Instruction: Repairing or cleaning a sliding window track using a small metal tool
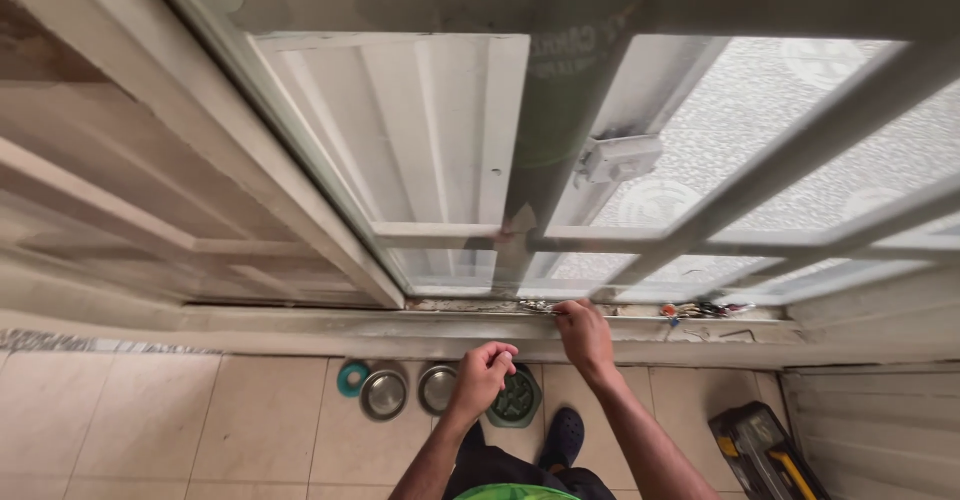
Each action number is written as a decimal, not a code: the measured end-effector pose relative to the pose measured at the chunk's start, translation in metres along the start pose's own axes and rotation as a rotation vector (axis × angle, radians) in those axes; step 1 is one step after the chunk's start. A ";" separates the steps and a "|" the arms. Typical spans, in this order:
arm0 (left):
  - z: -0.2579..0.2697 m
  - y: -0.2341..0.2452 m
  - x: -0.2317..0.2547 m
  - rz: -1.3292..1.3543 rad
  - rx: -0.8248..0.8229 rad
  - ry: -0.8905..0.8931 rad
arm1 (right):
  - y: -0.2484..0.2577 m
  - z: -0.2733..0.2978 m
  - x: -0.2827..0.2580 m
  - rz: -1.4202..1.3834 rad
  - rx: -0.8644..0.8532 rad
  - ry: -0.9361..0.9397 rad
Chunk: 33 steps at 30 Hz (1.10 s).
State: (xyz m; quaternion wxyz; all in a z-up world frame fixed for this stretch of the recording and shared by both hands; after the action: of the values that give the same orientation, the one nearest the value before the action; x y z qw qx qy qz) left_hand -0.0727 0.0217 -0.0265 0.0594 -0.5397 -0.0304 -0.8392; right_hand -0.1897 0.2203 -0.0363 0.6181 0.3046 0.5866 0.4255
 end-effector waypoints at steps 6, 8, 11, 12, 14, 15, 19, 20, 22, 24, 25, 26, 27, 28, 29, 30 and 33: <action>-0.007 0.028 0.005 -0.258 0.102 -0.103 | 0.040 0.025 -0.013 -0.324 0.114 -0.034; -0.010 0.049 0.018 -0.490 0.300 -0.284 | 0.059 0.033 -0.022 -0.421 0.205 0.089; -0.018 0.077 0.035 -0.740 0.410 -0.255 | 0.073 0.044 -0.022 -0.461 0.216 0.089; -0.019 0.084 0.044 -0.739 0.412 -0.252 | 0.076 0.047 -0.021 -0.461 0.213 0.090; -0.022 0.096 0.055 -0.993 0.326 -0.091 | 0.081 0.053 -0.021 -0.533 0.230 0.117; -0.029 0.101 0.042 -0.993 0.332 -0.088 | 0.083 0.054 -0.020 -0.535 0.226 0.122; -0.051 0.100 0.012 -1.228 0.320 -0.068 | 0.090 0.060 -0.022 -0.547 0.217 0.213; -0.055 0.098 0.007 -1.254 0.316 -0.011 | 0.090 0.061 -0.021 -0.558 0.217 0.221; -0.053 0.091 0.014 -1.238 0.319 0.058 | 0.087 0.061 -0.016 -0.560 0.206 0.216; -0.057 0.086 0.008 -1.222 0.317 0.123 | 0.087 0.061 -0.012 -0.559 0.199 0.207; -0.062 0.086 0.005 -1.283 0.372 0.085 | 0.088 0.061 -0.011 -0.572 0.201 0.210; -0.066 0.085 0.002 -1.343 0.429 0.045 | 0.089 0.061 -0.011 -0.584 0.202 0.213; -0.069 0.086 0.002 -1.344 0.431 0.047 | 0.090 0.060 -0.010 -0.586 0.201 0.215; -0.071 0.086 0.005 -1.406 0.445 0.019 | 0.090 0.060 -0.008 -0.577 0.198 0.210; -0.072 0.085 0.006 -1.469 0.458 -0.007 | 0.091 0.060 -0.006 -0.569 0.193 0.205; -0.080 0.091 -0.005 -1.469 0.460 -0.003 | 0.091 0.061 -0.006 -0.570 0.190 0.207; -0.102 0.100 -0.017 -1.555 0.535 -0.138 | 0.095 0.060 -0.004 -0.585 0.196 0.212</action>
State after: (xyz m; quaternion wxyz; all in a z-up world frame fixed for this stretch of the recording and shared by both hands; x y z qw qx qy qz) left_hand -0.1447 -0.0884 -0.0853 -0.4141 -0.3825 -0.5978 -0.5700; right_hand -0.1468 0.2675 0.0562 0.6173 0.1354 0.7485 0.2008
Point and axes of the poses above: each hand's wrist, its own z-axis away from the middle knuckle, its own y-axis out of the back of the hand, x = y × z, the point moved 7 cm from there along -z, towards the middle knuckle, and after that the axes turned 6 degrees about z, right-handed, at the moved point
